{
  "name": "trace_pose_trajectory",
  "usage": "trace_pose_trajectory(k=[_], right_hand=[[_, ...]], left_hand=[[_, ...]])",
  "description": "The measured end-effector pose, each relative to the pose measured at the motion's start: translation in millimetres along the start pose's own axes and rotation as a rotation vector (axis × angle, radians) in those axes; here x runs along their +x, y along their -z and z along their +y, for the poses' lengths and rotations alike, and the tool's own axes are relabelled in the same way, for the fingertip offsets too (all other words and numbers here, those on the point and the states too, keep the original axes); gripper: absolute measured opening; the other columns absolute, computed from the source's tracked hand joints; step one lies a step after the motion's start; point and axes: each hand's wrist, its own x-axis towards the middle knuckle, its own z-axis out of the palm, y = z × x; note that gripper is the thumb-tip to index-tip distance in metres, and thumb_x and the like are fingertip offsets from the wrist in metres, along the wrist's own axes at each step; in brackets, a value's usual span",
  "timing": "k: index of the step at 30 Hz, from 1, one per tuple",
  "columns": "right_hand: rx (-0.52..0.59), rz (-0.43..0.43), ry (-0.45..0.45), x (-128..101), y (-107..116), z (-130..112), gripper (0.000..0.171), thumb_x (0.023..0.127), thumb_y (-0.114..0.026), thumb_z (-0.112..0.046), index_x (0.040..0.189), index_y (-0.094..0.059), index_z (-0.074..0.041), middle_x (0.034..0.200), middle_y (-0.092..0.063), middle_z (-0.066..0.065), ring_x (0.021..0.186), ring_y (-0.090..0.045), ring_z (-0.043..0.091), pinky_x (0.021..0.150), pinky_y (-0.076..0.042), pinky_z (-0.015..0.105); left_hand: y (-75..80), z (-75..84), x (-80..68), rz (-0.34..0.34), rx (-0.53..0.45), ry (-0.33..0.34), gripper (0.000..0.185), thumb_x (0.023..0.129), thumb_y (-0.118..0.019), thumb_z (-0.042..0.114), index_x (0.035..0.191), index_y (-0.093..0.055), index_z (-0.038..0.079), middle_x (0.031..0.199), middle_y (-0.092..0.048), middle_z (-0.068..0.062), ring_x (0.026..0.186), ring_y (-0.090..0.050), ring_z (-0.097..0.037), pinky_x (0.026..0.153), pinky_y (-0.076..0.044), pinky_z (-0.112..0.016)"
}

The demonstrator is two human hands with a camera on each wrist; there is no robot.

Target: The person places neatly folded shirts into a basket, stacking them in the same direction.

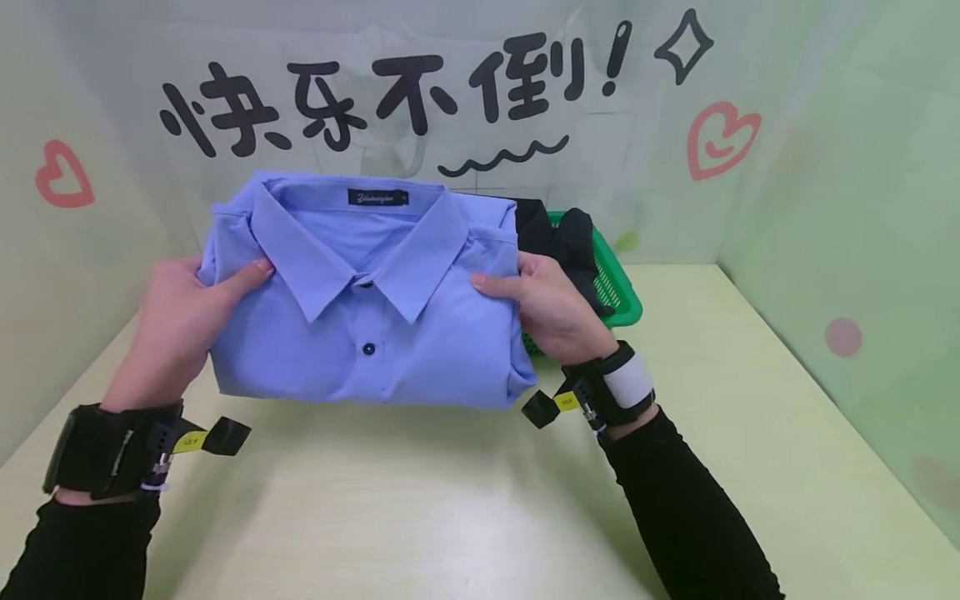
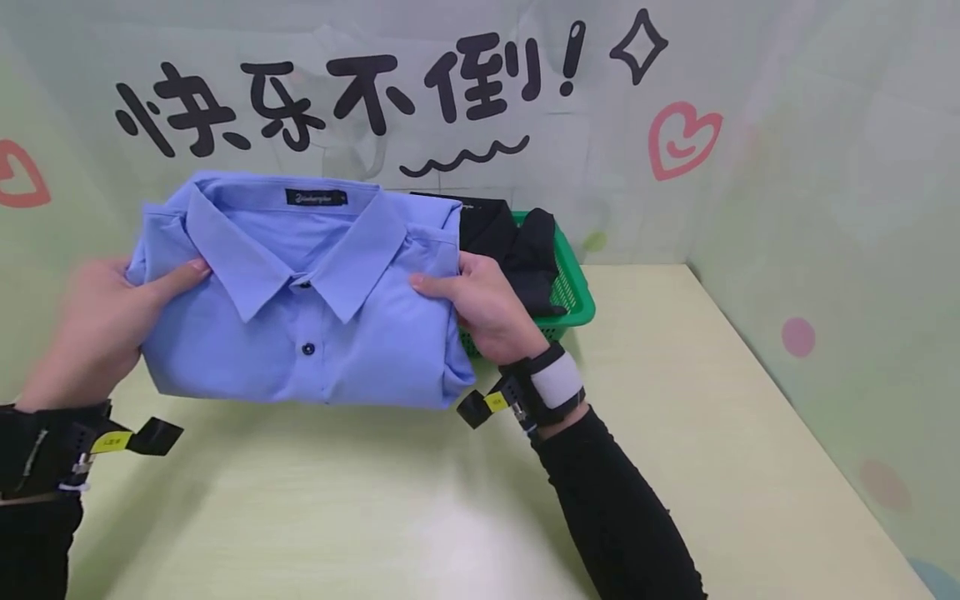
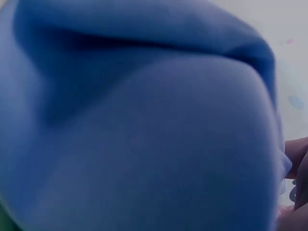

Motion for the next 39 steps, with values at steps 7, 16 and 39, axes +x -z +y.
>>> trace_pose_trajectory(k=[7, 16, 39], right_hand=[[-0.24, 0.162, -0.036, 9, 31, -11, 0.037, 0.094, -0.068, -0.008, 0.127, -0.057, 0.004, 0.126, -0.056, 0.013, 0.117, -0.051, 0.026, 0.101, -0.039, 0.042], [-0.421, 0.275, -0.128, 30, 71, -53, 0.029, 0.096, -0.064, -0.012, 0.121, -0.057, 0.002, 0.121, -0.052, 0.011, 0.112, -0.047, 0.024, 0.101, -0.035, 0.042], [-0.729, 0.398, -0.18, 84, 94, -75, 0.041, 0.078, -0.085, -0.02, 0.078, -0.047, -0.007, 0.087, -0.044, 0.004, 0.088, -0.05, 0.02, 0.074, -0.046, 0.031]], left_hand=[[-28.4, 6.6, 1.9, -0.079, -0.042, 0.026, 0.065, 0.092, -0.066, 0.047, 0.127, -0.055, -0.006, 0.121, -0.058, -0.019, 0.098, -0.06, -0.018, 0.082, -0.05, -0.033], [-64.6, 53.0, 35.7, -0.197, -0.099, 0.01, 0.057, 0.095, -0.064, 0.039, 0.129, -0.054, -0.007, 0.122, -0.058, -0.017, 0.107, -0.057, -0.024, 0.094, -0.048, -0.041], [-130.0, 81.0, 119.6, -0.197, -0.183, 0.33, 0.066, 0.097, -0.062, 0.016, 0.149, -0.026, 0.0, 0.147, -0.036, -0.014, 0.132, -0.038, -0.031, 0.11, -0.031, -0.047]])
